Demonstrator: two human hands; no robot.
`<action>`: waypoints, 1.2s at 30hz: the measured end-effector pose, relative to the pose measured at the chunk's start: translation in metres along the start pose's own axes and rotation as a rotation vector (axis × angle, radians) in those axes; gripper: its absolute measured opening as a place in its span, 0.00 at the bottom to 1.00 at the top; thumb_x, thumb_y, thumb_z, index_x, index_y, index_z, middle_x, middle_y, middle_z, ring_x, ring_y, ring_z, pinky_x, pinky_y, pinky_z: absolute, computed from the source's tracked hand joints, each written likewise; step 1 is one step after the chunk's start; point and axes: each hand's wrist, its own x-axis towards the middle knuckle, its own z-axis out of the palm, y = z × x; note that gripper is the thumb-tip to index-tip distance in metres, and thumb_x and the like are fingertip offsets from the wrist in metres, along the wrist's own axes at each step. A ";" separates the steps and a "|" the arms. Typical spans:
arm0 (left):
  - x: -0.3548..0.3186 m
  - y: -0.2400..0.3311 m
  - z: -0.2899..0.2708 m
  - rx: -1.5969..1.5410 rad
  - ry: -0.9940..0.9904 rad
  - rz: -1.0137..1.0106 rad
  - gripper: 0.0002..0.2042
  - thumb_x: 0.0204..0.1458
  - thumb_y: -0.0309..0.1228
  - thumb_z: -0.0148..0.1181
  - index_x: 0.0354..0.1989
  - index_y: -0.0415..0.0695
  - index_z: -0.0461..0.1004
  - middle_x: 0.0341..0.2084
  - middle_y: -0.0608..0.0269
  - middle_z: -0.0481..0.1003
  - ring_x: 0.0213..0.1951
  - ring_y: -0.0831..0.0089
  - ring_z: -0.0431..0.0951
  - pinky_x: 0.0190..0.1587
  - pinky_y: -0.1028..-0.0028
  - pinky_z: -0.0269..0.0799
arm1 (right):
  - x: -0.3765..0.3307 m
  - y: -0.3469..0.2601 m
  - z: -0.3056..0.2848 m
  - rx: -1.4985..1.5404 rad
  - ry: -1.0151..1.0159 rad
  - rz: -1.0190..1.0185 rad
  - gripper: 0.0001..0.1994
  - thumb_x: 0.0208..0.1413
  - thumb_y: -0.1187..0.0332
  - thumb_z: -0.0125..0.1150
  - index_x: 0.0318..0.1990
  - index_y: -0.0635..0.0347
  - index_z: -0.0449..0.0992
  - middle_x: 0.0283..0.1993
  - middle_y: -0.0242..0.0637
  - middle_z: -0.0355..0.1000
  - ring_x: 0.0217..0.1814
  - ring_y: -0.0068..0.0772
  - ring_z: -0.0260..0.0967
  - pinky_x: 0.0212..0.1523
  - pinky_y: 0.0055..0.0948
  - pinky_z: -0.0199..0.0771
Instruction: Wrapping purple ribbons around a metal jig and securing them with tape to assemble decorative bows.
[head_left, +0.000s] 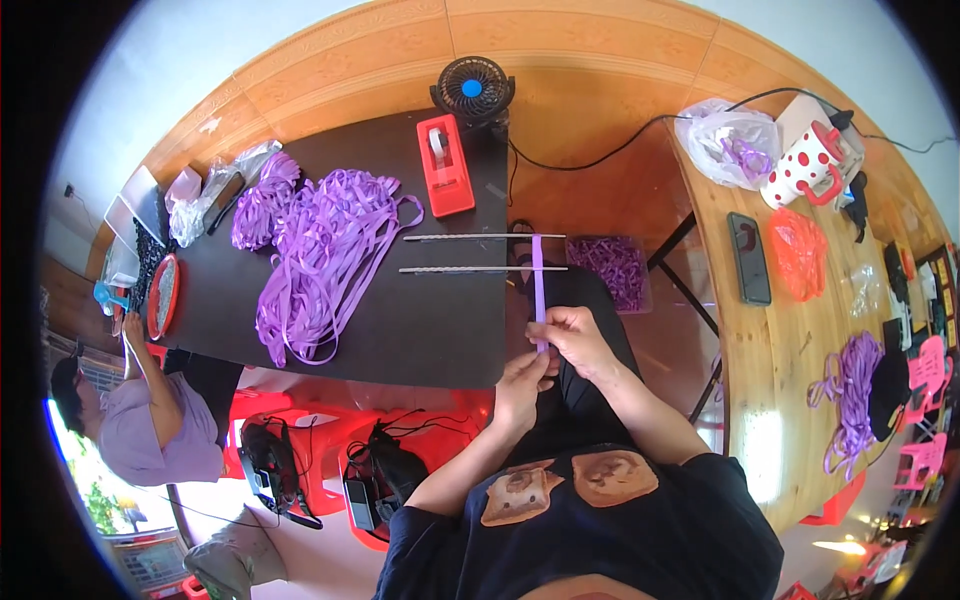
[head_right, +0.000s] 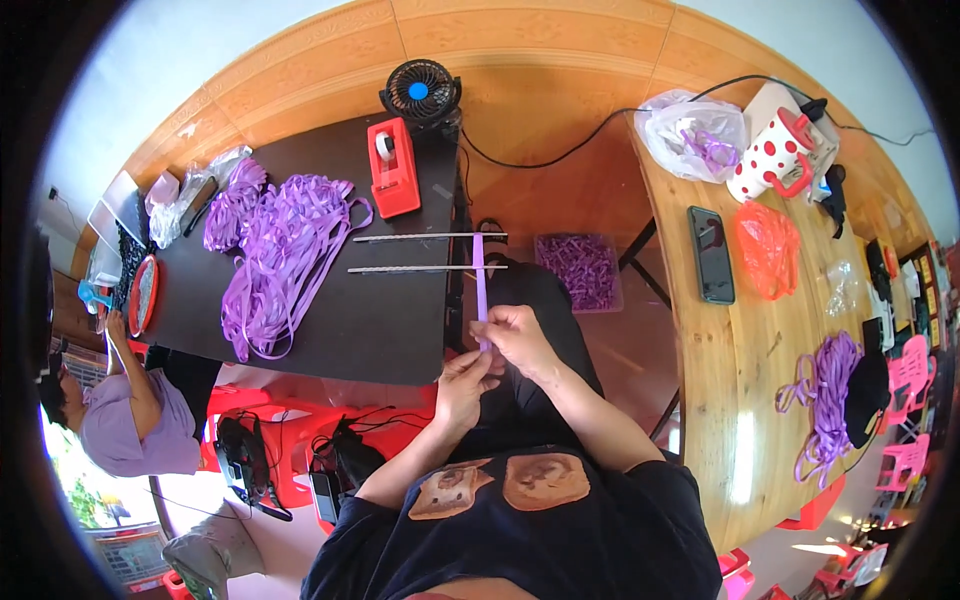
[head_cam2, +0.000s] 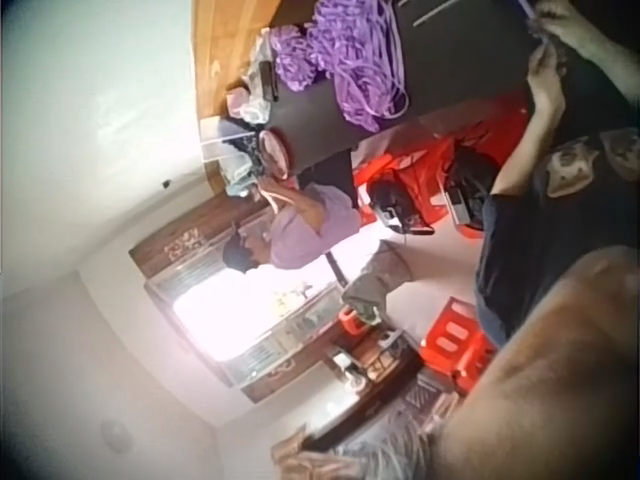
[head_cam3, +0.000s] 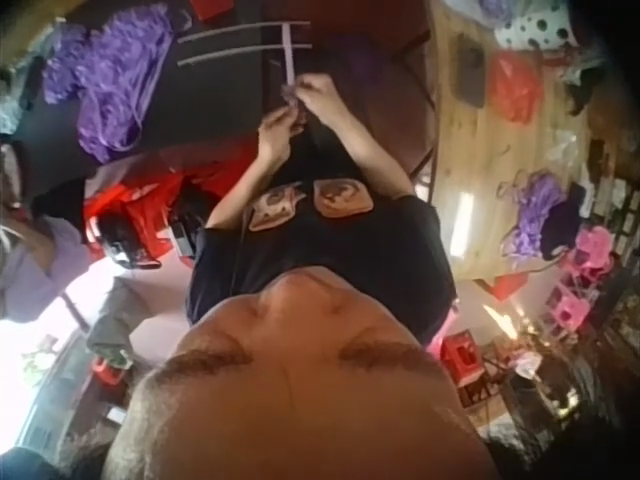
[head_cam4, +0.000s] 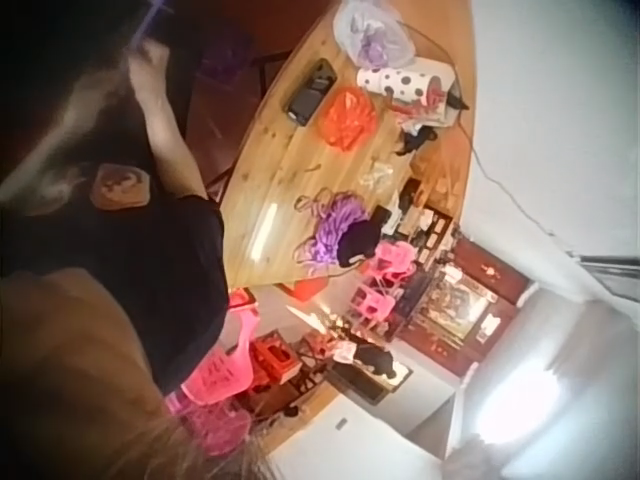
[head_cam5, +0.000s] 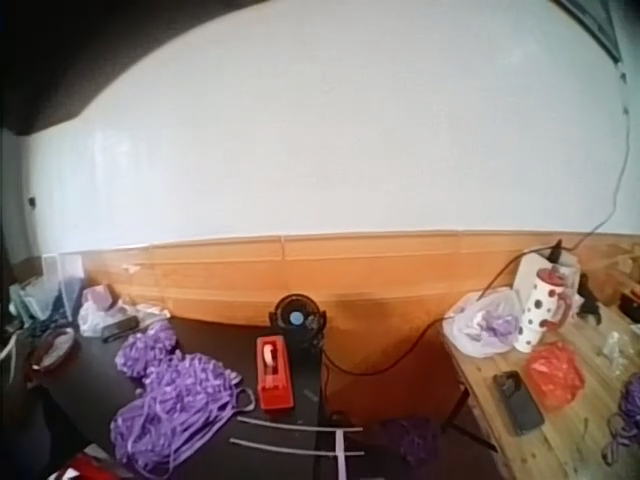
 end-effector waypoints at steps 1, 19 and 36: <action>-0.002 0.001 -0.002 -0.003 0.005 0.000 0.11 0.60 0.35 0.52 0.42 0.41 0.75 0.33 0.64 0.77 0.35 0.78 0.75 0.36 0.78 0.68 | -0.002 0.000 0.002 -0.001 -0.004 0.003 0.06 0.55 0.74 0.59 0.27 0.65 0.77 0.27 0.32 0.74 0.31 0.18 0.69 0.33 0.19 0.69; -0.008 -0.002 -0.026 -0.034 -0.059 -0.034 0.07 0.55 0.30 0.59 0.36 0.40 0.78 0.27 0.64 0.78 0.27 0.78 0.76 0.26 0.82 0.68 | -0.018 -0.009 0.008 -0.871 0.463 -0.864 0.10 0.42 0.76 0.64 0.36 0.58 0.77 0.37 0.39 0.72 0.37 0.40 0.70 0.37 0.33 0.64; -0.023 0.010 -0.023 -0.291 -0.203 0.148 0.09 0.58 0.29 0.52 0.41 0.38 0.76 0.32 0.61 0.78 0.30 0.77 0.76 0.31 0.80 0.68 | -0.033 -0.032 0.010 -1.464 0.136 -1.395 0.12 0.40 0.66 0.58 0.34 0.61 0.78 0.43 0.36 0.74 0.46 0.33 0.69 0.45 0.30 0.60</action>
